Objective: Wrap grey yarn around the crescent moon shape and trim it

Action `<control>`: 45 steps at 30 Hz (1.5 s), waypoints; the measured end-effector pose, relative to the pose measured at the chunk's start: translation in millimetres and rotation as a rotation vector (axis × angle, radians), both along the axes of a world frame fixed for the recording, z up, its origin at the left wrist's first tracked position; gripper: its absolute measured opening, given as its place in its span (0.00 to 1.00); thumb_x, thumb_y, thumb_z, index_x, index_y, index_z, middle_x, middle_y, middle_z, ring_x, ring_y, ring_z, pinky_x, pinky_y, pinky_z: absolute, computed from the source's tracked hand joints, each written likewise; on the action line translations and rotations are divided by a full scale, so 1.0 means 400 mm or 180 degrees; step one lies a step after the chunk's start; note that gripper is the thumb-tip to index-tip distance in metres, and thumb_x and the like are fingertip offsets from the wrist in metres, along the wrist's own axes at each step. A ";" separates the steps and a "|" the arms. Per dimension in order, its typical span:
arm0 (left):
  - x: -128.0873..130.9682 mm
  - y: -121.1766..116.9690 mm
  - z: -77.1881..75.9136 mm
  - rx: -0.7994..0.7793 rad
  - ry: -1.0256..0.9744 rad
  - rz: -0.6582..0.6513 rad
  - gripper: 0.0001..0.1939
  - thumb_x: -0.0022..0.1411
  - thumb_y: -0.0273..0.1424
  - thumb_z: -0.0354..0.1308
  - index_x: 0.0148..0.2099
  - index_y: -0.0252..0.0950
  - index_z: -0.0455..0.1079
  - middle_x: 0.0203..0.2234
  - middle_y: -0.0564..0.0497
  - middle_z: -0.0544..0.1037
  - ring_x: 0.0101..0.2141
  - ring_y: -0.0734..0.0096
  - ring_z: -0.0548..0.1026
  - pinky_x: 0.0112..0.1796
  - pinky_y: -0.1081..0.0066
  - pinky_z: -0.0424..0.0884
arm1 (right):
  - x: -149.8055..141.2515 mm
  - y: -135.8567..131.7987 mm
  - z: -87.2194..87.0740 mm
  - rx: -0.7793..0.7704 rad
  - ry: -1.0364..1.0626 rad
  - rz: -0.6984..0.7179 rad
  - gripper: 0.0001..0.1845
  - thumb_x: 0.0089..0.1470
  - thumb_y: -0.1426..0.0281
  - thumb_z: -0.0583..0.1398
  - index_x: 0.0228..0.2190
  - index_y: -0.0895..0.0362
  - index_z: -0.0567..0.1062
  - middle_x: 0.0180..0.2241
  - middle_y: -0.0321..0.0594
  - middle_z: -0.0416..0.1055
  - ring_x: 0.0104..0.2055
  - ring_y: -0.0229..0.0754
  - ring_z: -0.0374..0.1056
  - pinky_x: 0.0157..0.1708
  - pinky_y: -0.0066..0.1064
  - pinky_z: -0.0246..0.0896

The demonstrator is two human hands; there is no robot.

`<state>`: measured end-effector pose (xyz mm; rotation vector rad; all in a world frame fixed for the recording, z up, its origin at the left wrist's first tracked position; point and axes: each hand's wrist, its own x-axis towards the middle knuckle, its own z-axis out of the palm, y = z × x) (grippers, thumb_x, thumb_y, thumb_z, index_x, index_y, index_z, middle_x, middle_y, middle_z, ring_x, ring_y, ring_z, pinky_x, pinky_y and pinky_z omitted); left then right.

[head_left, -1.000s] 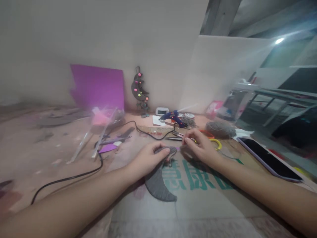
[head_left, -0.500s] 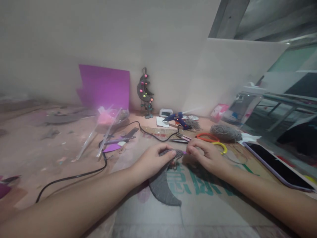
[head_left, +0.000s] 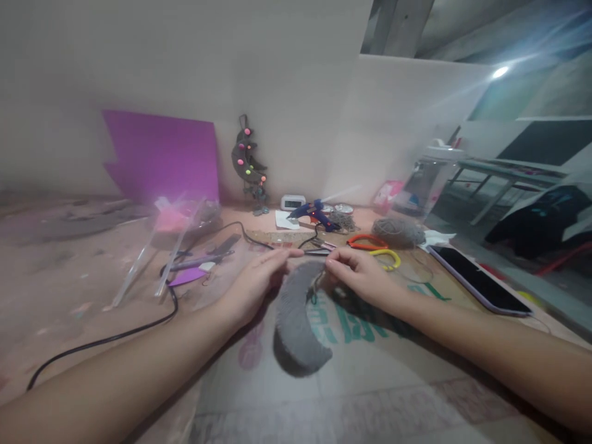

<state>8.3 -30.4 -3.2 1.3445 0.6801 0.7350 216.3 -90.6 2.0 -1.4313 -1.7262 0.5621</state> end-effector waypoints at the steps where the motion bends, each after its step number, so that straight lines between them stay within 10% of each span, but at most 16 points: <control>1: 0.001 0.000 0.000 -0.0213 -0.0133 -0.0055 0.19 0.63 0.41 0.53 0.51 0.36 0.70 0.35 0.48 0.80 0.33 0.67 0.76 0.34 0.70 0.69 | -0.001 0.004 -0.002 -0.0181 0.0367 -0.0035 0.15 0.56 0.60 0.58 0.23 0.56 0.68 0.19 0.32 0.66 0.21 0.35 0.62 0.23 0.26 0.57; 6: 0.012 -0.015 -0.014 0.0065 -0.0207 -0.0495 0.28 0.55 0.30 0.64 0.57 0.36 0.62 0.42 0.46 0.78 0.40 0.67 0.76 0.41 0.69 0.70 | -0.016 0.003 -0.007 -0.0710 0.1743 0.0077 0.18 0.52 0.57 0.61 0.22 0.57 0.69 0.18 0.33 0.66 0.20 0.33 0.62 0.22 0.26 0.58; 13: 0.008 -0.047 -0.024 0.1502 0.0378 -0.0670 0.36 0.56 0.28 0.62 0.64 0.40 0.53 0.44 0.47 0.75 0.41 0.68 0.73 0.44 0.67 0.68 | -0.026 -0.005 -0.020 -0.0737 0.1973 0.0222 0.15 0.55 0.60 0.61 0.23 0.56 0.71 0.18 0.32 0.68 0.20 0.34 0.65 0.25 0.27 0.62; 22: 0.005 -0.031 -0.014 0.1233 0.0758 -0.0671 0.15 0.63 0.40 0.53 0.29 0.35 0.69 0.24 0.54 0.71 0.29 0.71 0.69 0.33 0.72 0.64 | -0.023 -0.002 -0.013 -0.0334 0.1593 -0.0124 0.16 0.54 0.58 0.61 0.22 0.55 0.70 0.21 0.33 0.69 0.23 0.34 0.64 0.28 0.27 0.61; 34: 0.006 -0.010 -0.018 0.0838 0.0494 -0.0119 0.15 0.60 0.41 0.57 0.36 0.33 0.74 0.30 0.51 0.78 0.33 0.69 0.72 0.34 0.73 0.65 | 0.016 0.032 -0.019 0.0234 0.1244 -0.0316 0.24 0.56 0.48 0.56 0.29 0.56 0.74 0.24 0.36 0.69 0.30 0.38 0.65 0.33 0.29 0.61; 45: 0.004 -0.010 -0.016 0.1001 0.0856 -0.0276 0.17 0.59 0.43 0.58 0.36 0.34 0.76 0.32 0.50 0.81 0.35 0.65 0.75 0.36 0.72 0.67 | -0.014 -0.005 0.019 -0.0694 -0.0050 0.0548 0.17 0.55 0.56 0.59 0.26 0.58 0.73 0.23 0.36 0.69 0.26 0.37 0.64 0.27 0.27 0.56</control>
